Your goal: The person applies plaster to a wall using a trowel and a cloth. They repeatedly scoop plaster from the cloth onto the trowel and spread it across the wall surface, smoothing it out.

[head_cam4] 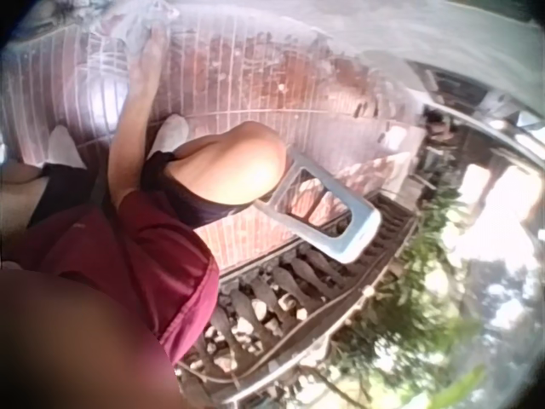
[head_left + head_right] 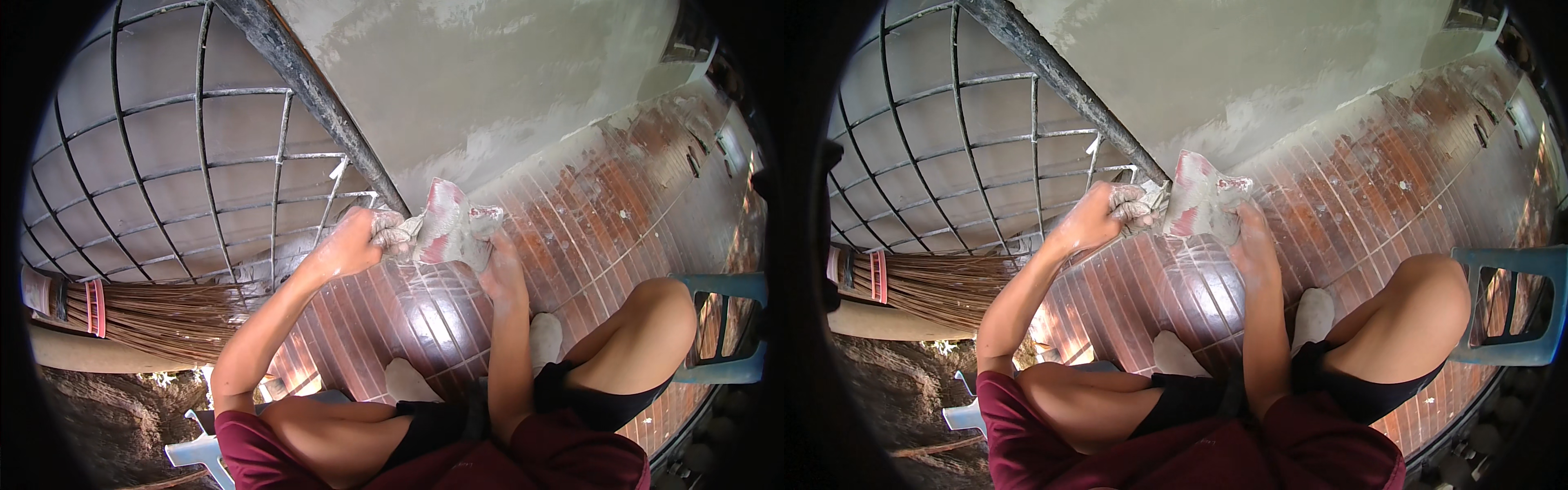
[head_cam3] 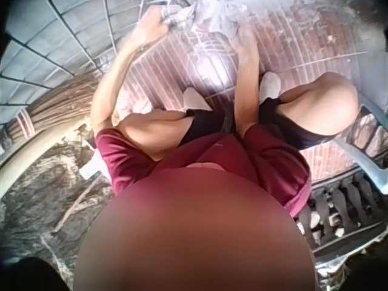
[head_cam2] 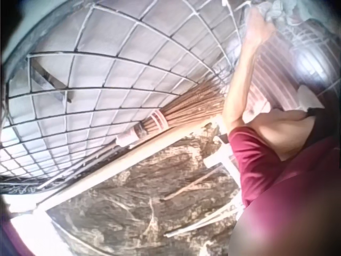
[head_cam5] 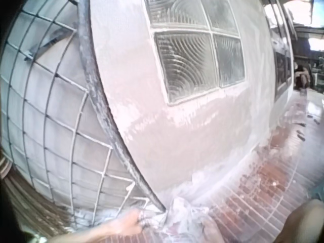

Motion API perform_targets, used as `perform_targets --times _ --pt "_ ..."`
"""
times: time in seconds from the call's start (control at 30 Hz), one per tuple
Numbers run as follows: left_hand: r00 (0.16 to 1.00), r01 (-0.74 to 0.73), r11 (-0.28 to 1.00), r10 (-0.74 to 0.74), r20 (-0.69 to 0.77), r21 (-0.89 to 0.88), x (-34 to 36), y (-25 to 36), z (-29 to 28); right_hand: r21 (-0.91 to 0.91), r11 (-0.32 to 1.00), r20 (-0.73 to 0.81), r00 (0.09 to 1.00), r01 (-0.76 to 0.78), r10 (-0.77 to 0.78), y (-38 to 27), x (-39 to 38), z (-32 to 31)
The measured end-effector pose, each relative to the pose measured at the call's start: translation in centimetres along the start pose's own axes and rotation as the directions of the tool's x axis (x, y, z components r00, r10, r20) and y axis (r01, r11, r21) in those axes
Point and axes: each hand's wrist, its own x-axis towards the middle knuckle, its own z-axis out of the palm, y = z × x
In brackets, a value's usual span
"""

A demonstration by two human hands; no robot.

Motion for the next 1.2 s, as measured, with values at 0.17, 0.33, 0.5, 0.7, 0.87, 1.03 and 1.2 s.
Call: perform_targets --times 0.17,0.33,0.5,0.7,0.87,1.03,1.2 --pt "0.997 0.0 0.995 0.007 -0.072 0.097 0.2 -0.1 0.4 -0.024 1.0 -0.011 1.0 -0.016 0.016 0.5 -0.1 0.6" --pt "0.984 -0.07 0.97 0.105 -0.143 0.231 0.1 -0.1 1.1 -0.016 0.999 -0.047 0.998 -0.043 0.042 1.2 0.2 0.5" --pt "0.994 0.036 0.955 -0.003 -0.112 0.295 0.4 -0.6 1.7 -0.061 0.998 -0.022 0.999 -0.032 0.031 1.4 0.1 0.5" --pt "0.996 0.073 0.92 -0.045 -0.082 0.384 0.6 -1.0 1.7 -0.095 0.995 -0.001 1.0 -0.026 0.026 1.5 0.2 0.6" --pt "0.994 0.037 0.874 0.016 -0.107 0.484 0.4 -0.8 2.1 -0.115 0.993 0.011 0.999 -0.042 0.043 1.6 0.3 0.5" --pt "0.994 0.03 0.864 0.027 -0.106 0.502 0.6 -0.8 2.3 -0.106 0.993 0.036 0.998 -0.043 0.047 1.6 0.3 0.3" --pt "0.982 -0.057 0.776 0.156 -0.103 0.628 0.8 -0.8 2.1 -0.104 0.994 0.041 0.999 -0.028 0.033 1.6 0.3 0.2"
